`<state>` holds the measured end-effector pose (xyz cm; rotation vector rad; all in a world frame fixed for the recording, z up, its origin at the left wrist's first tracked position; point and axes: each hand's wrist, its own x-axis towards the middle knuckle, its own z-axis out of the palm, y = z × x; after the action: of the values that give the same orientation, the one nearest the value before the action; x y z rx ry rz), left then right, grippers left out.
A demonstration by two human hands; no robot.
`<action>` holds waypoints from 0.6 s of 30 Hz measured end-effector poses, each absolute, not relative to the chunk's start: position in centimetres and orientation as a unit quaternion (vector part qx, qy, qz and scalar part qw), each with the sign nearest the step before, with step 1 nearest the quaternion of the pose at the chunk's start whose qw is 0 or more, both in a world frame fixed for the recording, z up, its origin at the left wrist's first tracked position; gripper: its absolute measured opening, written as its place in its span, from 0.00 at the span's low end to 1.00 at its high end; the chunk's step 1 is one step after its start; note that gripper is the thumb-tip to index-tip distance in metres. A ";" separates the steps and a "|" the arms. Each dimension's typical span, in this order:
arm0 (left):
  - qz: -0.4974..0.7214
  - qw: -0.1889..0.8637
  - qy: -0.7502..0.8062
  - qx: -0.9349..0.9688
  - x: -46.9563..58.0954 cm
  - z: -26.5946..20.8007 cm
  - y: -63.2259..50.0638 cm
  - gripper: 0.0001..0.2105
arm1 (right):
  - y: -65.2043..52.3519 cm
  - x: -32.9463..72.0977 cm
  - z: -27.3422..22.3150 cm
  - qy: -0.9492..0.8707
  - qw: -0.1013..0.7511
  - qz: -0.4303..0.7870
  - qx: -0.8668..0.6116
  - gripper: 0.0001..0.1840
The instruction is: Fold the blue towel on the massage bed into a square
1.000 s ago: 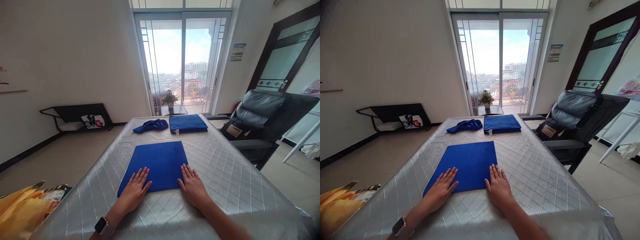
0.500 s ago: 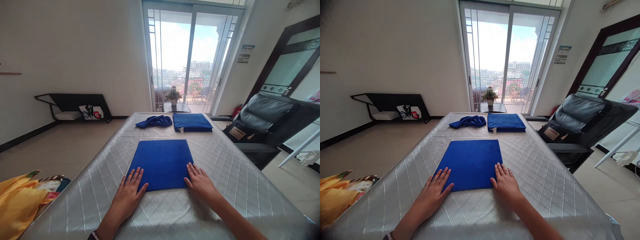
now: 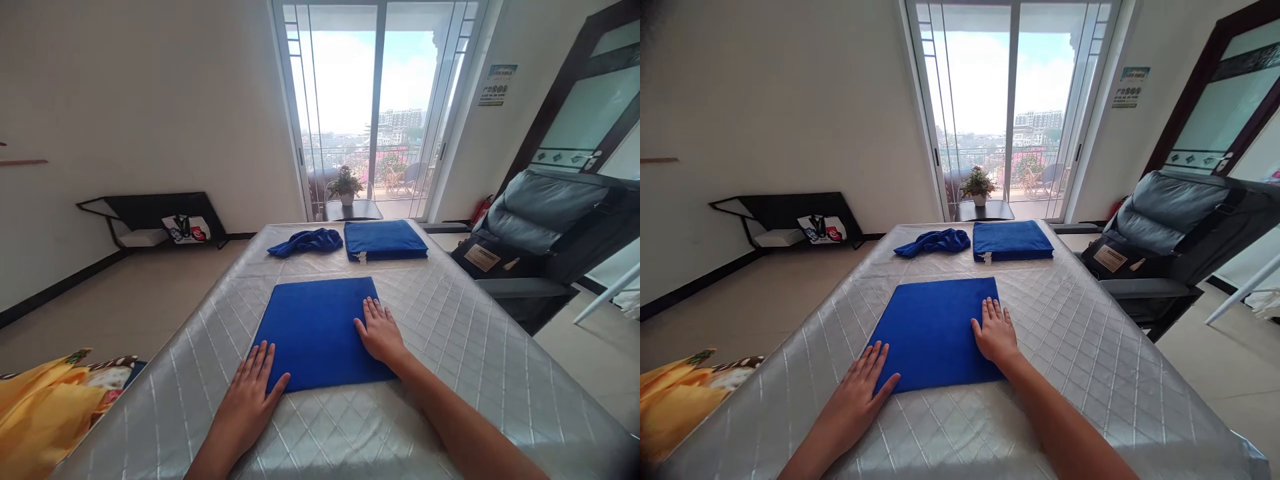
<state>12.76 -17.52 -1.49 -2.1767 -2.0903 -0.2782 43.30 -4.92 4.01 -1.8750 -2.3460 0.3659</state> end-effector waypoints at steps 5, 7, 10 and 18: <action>-0.107 0.090 -0.685 -0.715 12.5 -1.3 -17.6 0.36 | -4.9 43.5 3.4 -0.773 0.086 0.132 -0.614 0.38; -0.117 0.114 -0.688 -0.707 13.8 -0.3 -17.1 0.40 | -4.8 43.5 3.3 -0.774 0.098 0.134 -0.611 0.37; -0.120 0.116 -0.653 -0.739 18.5 2.0 -14.8 0.42 | -4.8 43.5 3.3 -0.774 0.106 0.136 -0.609 0.36; -0.100 -0.040 -0.485 -0.868 32.3 6.0 -6.0 0.34 | -5.2 45.0 3.5 -0.811 0.101 0.127 -0.562 0.34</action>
<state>32.27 -5.98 6.00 -2.7993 -1.5635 -0.3217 44.98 -5.16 3.46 -1.6602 -2.3961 0.3763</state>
